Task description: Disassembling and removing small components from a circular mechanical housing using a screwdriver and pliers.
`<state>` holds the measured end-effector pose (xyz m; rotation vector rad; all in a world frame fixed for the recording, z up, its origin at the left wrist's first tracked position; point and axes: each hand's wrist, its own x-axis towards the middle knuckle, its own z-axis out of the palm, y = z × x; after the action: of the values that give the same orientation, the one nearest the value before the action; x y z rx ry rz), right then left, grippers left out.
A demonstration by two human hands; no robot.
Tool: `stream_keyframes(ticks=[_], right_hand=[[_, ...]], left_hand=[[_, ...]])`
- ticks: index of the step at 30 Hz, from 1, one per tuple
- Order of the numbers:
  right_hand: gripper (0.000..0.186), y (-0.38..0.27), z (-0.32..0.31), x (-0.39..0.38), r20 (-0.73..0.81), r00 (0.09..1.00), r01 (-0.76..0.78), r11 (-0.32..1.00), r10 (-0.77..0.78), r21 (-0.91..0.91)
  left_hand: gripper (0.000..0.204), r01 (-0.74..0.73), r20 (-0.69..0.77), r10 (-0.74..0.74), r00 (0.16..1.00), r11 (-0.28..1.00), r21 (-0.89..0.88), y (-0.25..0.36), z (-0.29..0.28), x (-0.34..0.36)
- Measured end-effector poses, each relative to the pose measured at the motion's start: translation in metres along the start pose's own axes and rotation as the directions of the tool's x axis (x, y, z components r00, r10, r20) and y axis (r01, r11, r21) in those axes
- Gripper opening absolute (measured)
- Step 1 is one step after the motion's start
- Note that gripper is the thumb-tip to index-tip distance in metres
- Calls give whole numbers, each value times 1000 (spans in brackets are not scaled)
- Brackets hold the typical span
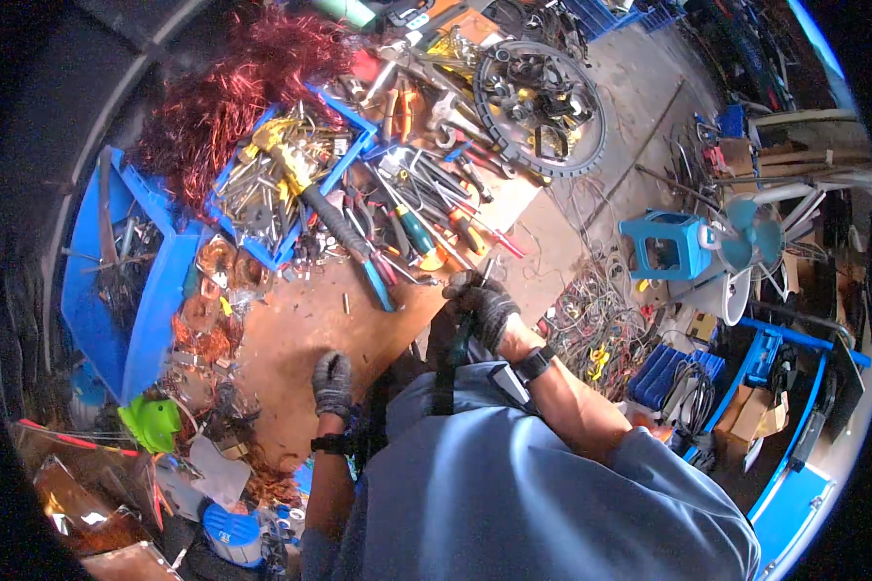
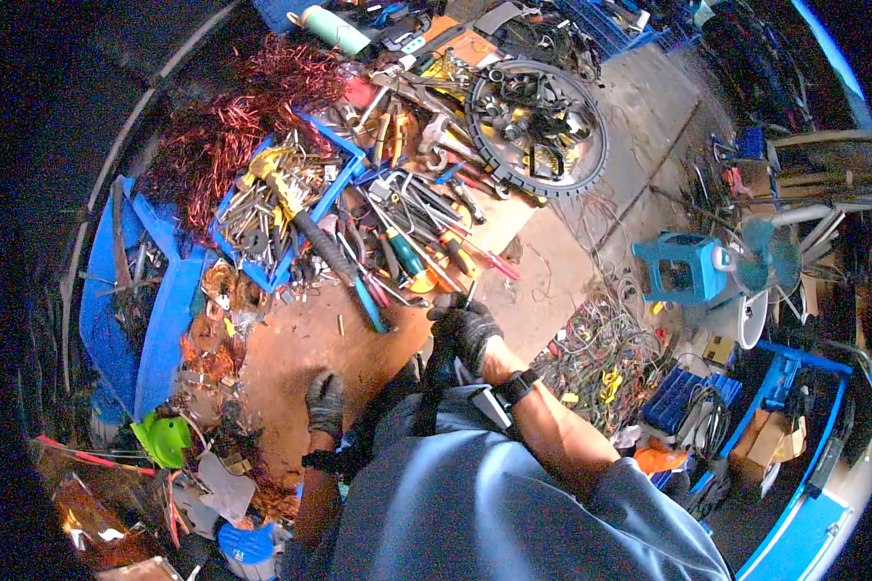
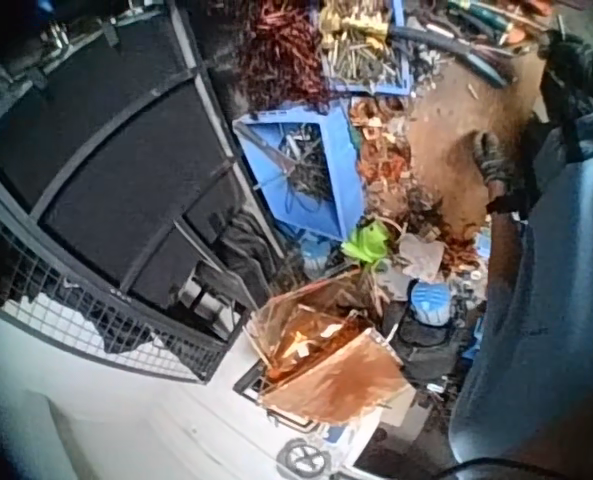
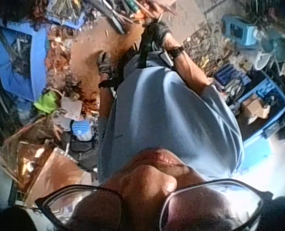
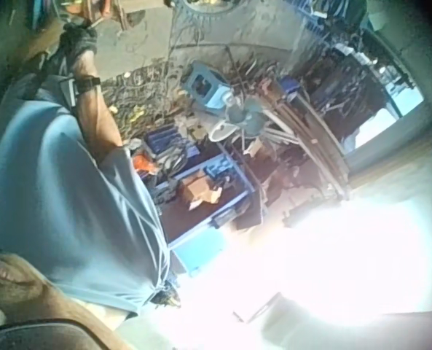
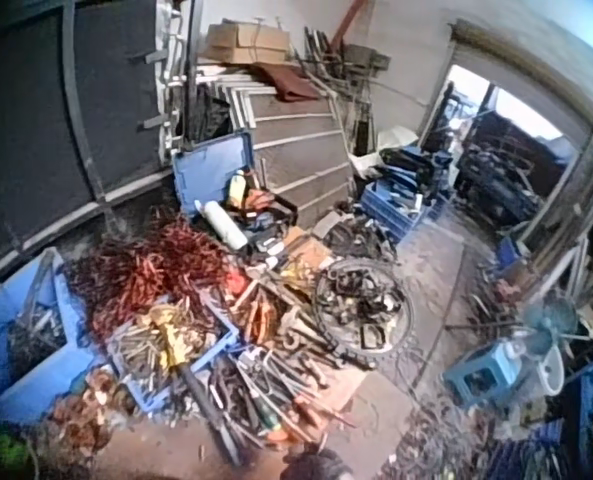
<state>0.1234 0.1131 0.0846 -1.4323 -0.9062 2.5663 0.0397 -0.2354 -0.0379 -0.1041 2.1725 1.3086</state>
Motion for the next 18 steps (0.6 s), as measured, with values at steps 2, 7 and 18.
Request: stream_keyframes(ticks=[2,7,18], right_hand=[[14,1,-1,2,-16,999,31,999,-31,-16],[13,3,1,6,-20,998,65,996,-66,-60],[27,-5,16,9,138,938,342,802,-317,-490]], left_hand=[[16,18,21,-18,1000,1000,6,-2,1,3],[4,-91,34,89,995,993,81,-4,1,9],[15,-39,44,35,998,994,100,12,-7,7]])
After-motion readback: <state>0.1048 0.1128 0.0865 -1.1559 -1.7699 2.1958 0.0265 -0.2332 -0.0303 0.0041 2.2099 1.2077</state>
